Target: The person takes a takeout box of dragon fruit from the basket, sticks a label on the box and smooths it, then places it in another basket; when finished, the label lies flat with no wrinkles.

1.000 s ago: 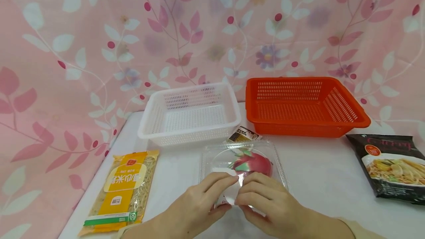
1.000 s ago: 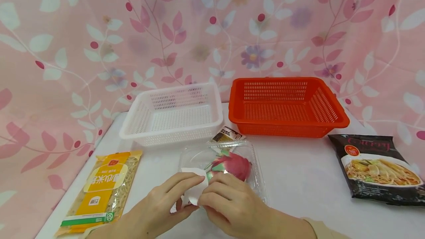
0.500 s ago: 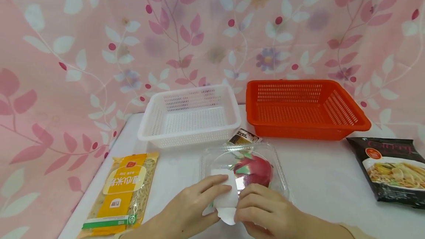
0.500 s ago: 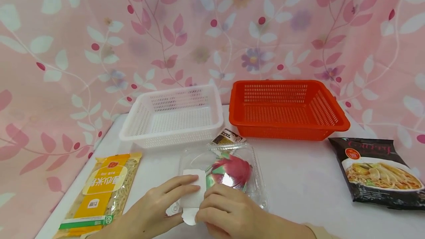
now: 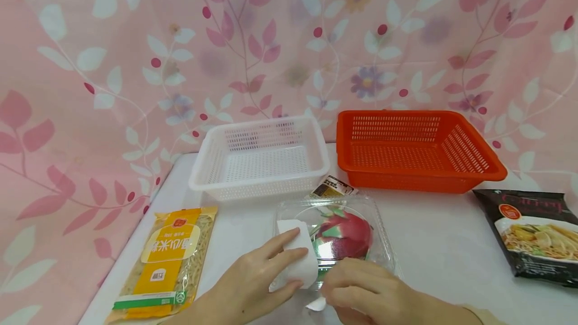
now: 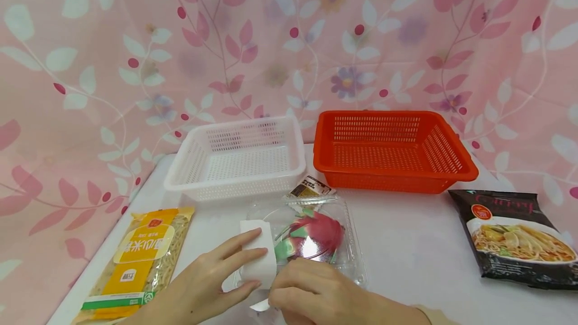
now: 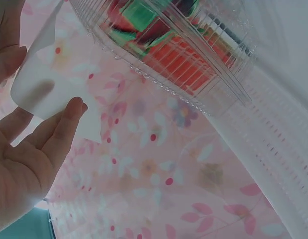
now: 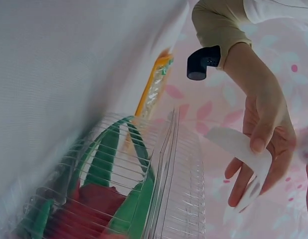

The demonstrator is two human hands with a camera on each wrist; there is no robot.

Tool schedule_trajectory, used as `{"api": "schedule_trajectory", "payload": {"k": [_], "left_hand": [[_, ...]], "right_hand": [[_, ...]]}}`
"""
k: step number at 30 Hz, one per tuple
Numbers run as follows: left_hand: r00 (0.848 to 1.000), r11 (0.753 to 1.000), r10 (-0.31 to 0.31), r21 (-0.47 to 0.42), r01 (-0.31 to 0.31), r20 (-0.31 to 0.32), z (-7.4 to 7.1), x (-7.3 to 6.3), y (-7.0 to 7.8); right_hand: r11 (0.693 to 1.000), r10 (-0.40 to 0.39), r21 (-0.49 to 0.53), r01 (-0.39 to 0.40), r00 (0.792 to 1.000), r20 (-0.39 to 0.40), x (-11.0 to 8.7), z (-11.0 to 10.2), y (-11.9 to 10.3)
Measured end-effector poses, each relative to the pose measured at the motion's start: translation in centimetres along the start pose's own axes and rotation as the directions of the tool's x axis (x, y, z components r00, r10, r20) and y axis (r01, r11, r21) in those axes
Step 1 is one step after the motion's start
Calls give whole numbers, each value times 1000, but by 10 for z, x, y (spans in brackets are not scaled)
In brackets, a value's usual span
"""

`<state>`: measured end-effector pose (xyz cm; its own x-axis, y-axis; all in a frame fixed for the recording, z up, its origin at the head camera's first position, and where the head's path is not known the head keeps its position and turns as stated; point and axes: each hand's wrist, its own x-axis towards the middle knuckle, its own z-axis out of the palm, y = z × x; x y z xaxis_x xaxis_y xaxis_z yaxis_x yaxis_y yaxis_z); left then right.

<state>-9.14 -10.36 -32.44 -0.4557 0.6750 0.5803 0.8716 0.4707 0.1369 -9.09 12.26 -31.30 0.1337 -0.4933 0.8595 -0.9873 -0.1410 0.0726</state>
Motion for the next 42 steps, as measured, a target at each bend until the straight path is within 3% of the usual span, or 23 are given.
{"api": "schedule_trajectory", "payload": {"k": [6, 11, 17, 21, 25, 28, 30, 33, 39, 41, 42], "left_hand": [[995, 995, -91, 30, 90, 40, -5, -6, -4], [972, 973, -230, 21, 229, 40, -12, -11, -19], [913, 912, -407, 53, 406, 13, -20, -17, -45], [861, 863, -505, 43, 503, 57, -24, -25, -56], [825, 834, -550, 42, 549, 128, -21, -32, -64], [809, 825, -560, 42, 563, 179, -15, -37, -70], [786, 813, -575, 47, 581, 227, -11, -40, -73], [729, 783, -603, 62, 620, 326, -6, -42, -76], [553, 692, -669, 143, 708, 496, 0, -46, -79], [507, 675, -678, 176, 717, 533, 1, -48, -79], [493, 674, -676, 188, 714, 548, 2, -50, -80]], "right_hand": [[1000, -18, -3, 18, 1000, 3, -4, -2, 3], [999, 8, -47, -9, 1000, -11, -4, -6, 3], [998, 26, -60, -28, 999, -35, -5, -5, 4], [998, 45, -46, -47, 998, -32, -4, -6, 3], [994, 93, -49, -94, 995, -20, -4, -8, 2], [993, 110, -45, -111, 994, -25, -8, -7, 3], [994, 103, -41, -104, 994, -33, -12, -4, 4], [995, 92, -38, -93, 995, -40, -16, -2, 6], [995, 95, -34, -97, 995, -44, -19, -2, 8], [994, 102, -34, -103, 994, -45, -19, -3, 7], [994, 103, -38, -105, 994, -44, -18, -3, 8]]}}
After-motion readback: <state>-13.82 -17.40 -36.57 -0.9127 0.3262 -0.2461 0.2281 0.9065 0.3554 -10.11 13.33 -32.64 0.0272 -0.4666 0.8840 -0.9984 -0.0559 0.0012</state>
